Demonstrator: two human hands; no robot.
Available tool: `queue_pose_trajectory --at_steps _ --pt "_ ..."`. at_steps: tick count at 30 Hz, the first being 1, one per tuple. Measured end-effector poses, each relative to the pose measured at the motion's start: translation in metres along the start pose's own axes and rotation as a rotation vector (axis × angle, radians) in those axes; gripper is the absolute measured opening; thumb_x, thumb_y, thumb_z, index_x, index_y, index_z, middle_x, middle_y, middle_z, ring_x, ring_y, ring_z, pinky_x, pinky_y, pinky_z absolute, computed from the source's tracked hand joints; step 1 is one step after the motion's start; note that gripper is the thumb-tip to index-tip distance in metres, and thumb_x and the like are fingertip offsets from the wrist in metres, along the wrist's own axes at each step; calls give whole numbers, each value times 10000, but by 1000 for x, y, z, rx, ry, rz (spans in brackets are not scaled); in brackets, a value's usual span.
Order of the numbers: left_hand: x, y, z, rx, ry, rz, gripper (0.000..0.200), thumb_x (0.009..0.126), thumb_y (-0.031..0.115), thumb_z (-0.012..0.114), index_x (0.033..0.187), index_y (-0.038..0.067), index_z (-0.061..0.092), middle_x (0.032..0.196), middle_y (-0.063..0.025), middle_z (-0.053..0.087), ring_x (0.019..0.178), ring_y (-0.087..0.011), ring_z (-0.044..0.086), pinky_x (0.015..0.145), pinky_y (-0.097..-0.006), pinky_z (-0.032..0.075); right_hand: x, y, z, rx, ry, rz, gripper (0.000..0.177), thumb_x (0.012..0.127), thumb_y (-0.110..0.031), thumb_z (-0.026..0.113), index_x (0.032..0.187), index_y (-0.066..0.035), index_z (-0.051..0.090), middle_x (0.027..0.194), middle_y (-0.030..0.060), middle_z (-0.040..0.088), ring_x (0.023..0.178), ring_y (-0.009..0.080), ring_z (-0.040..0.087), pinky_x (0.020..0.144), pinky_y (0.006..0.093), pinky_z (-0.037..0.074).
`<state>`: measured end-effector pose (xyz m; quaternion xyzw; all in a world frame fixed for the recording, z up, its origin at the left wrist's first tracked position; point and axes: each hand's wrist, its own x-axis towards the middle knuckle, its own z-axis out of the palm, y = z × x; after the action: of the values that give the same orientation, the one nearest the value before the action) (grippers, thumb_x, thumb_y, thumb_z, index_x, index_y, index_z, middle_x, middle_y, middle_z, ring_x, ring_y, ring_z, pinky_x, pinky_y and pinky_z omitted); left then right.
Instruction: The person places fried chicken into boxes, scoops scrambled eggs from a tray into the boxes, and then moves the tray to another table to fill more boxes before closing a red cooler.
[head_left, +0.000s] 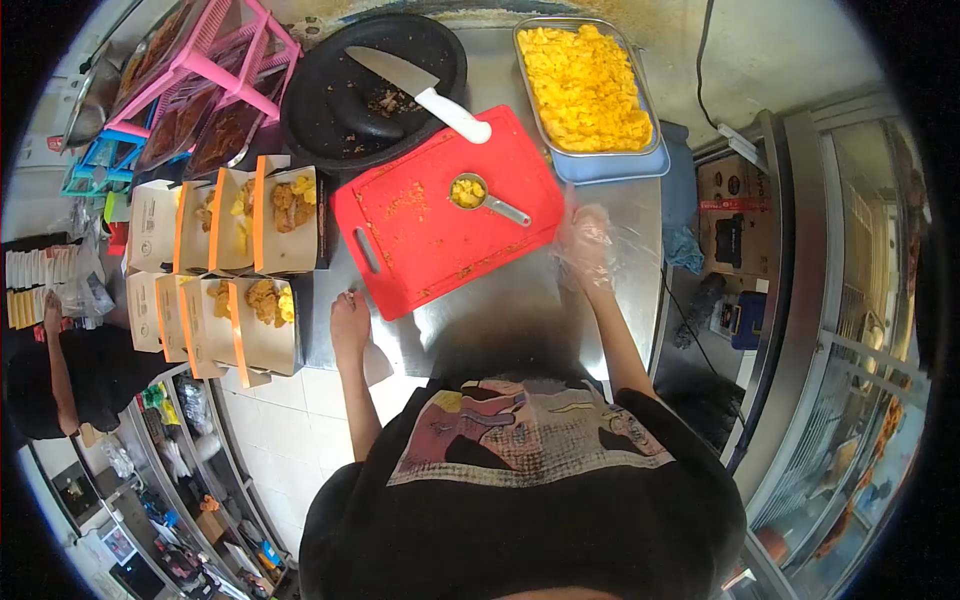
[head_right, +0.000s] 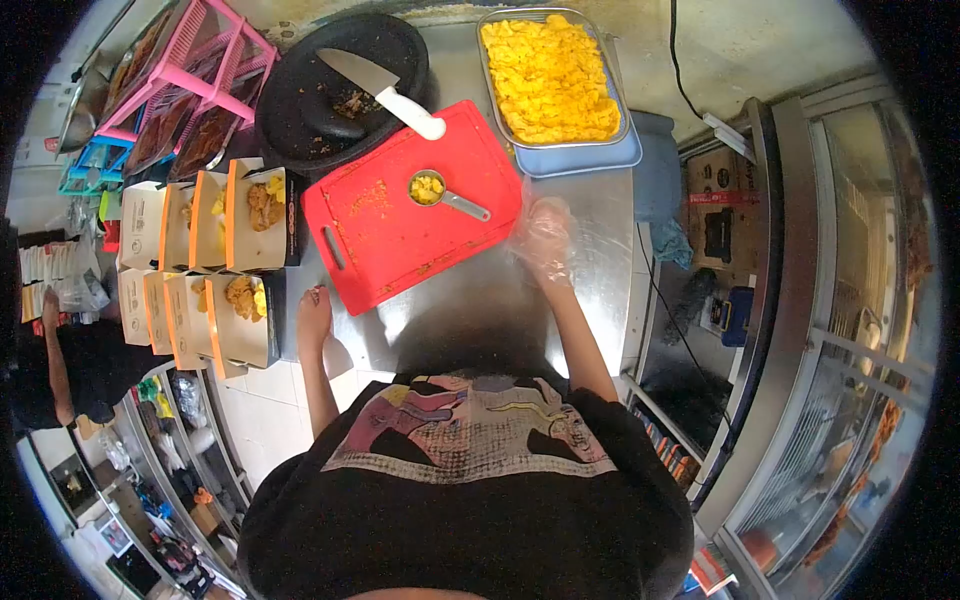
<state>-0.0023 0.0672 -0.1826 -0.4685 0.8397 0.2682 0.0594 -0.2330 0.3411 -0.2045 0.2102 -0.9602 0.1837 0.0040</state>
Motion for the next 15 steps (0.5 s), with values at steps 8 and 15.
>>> queue_pose_trajectory --at_steps 8,15 --pt "5 -17 -12 35 105 -21 388 854 253 393 1022 -75 514 987 -293 535 946 -418 514 801 -451 412 6 -18 -15 -30 -235 -134 266 689 -105 567 937 -11 587 807 171 563 744 307 550 626 430 448" --pt "-9 -12 -12 -44 298 -1 410 858 259 395 1061 -79 506 965 -276 561 944 -398 532 805 -423 421 100 -14 35 -375 14 -735 169 742 -102 499 858 -48 611 829 129 593 788 257 583 686 358 457"
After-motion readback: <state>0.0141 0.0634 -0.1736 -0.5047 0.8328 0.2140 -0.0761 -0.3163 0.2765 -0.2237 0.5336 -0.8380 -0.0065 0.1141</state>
